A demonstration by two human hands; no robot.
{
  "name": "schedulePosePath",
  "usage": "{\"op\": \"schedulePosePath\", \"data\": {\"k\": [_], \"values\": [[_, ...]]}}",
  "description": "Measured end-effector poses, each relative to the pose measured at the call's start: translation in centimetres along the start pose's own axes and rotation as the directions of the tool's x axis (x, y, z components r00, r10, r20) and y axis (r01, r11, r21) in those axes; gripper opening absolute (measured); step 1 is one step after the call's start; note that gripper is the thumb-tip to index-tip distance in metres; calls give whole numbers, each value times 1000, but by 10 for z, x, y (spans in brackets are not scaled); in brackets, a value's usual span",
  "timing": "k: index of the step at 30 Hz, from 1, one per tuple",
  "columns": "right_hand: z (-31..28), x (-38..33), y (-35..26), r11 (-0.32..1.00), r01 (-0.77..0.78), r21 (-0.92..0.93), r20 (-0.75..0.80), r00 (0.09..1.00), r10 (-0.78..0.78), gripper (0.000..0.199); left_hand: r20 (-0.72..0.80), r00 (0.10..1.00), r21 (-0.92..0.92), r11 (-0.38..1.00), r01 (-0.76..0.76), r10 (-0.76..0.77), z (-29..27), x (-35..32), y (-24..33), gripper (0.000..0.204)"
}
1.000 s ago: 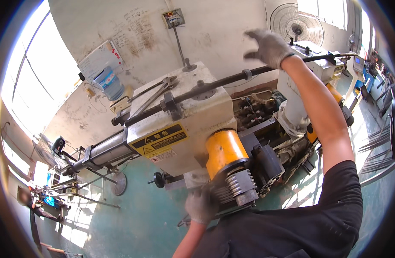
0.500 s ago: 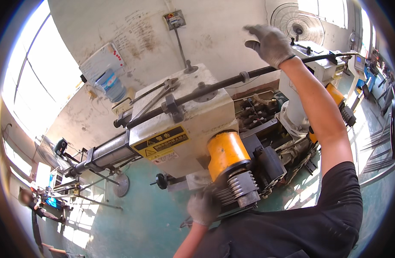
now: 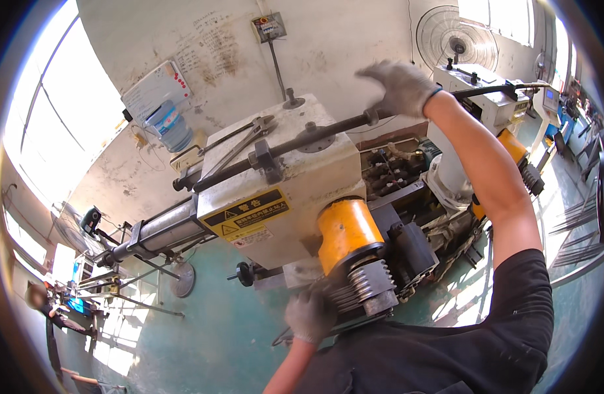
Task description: The person operates a metal bending machine, loading metal rods, adjusting the machine, and removing bent pieces. The person also interacts with a coworker and uses a handheld device.
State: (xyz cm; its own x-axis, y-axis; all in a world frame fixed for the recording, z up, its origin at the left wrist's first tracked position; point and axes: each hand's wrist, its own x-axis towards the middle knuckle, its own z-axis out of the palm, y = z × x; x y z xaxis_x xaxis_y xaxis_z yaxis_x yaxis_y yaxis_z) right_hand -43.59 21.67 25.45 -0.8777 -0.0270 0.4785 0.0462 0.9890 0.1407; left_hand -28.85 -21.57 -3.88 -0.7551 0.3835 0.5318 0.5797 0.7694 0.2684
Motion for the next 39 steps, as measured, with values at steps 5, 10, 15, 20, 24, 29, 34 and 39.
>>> {"op": "schedulePosePath", "data": {"k": [5, 10, 15, 20, 24, 29, 34, 39], "values": [[-7, -15, -24, 988, 52, 143, 141, 987, -72, 84, 13, 1000, 18, 1000, 13, -13, 2, -5, -3, 36], [-24, 2, 9, 976, -205, 67, -261, 941, 216, 76, -9, 1000, -23, 1000, -12, 12, -1, 2, 3, 34], [2, -12, -37, 998, 51, 39, 155, 986, -57, 71, -5, 1000, 6, 1000, 8, -8, -3, -5, 0, 29], [-24, 3, -13, 977, -203, 62, -148, 966, 210, 73, -18, 1000, -29, 1000, 1, -2, -6, 2, 6, 25], [-4, -2, -29, 997, 49, 56, 68, 996, -53, 68, -16, 1000, -11, 1000, 3, -3, -8, -6, 3, 23], [-18, -14, -49, 987, -61, 148, 9, 998, 60, 60, -27, 999, -20, 1000, 20, -21, -12, -7, 3, 24], [-15, 14, -8, 935, -127, 332, -157, 970, 188, 68, -23, 1000, -40, 999, 2, -3, -9, -3, 4, 25], [-2, -11, -46, 974, 204, 101, 150, 964, -218, 47, -13, 1000, -18, 1000, 3, -3, -6, -7, -1, 25]]}}
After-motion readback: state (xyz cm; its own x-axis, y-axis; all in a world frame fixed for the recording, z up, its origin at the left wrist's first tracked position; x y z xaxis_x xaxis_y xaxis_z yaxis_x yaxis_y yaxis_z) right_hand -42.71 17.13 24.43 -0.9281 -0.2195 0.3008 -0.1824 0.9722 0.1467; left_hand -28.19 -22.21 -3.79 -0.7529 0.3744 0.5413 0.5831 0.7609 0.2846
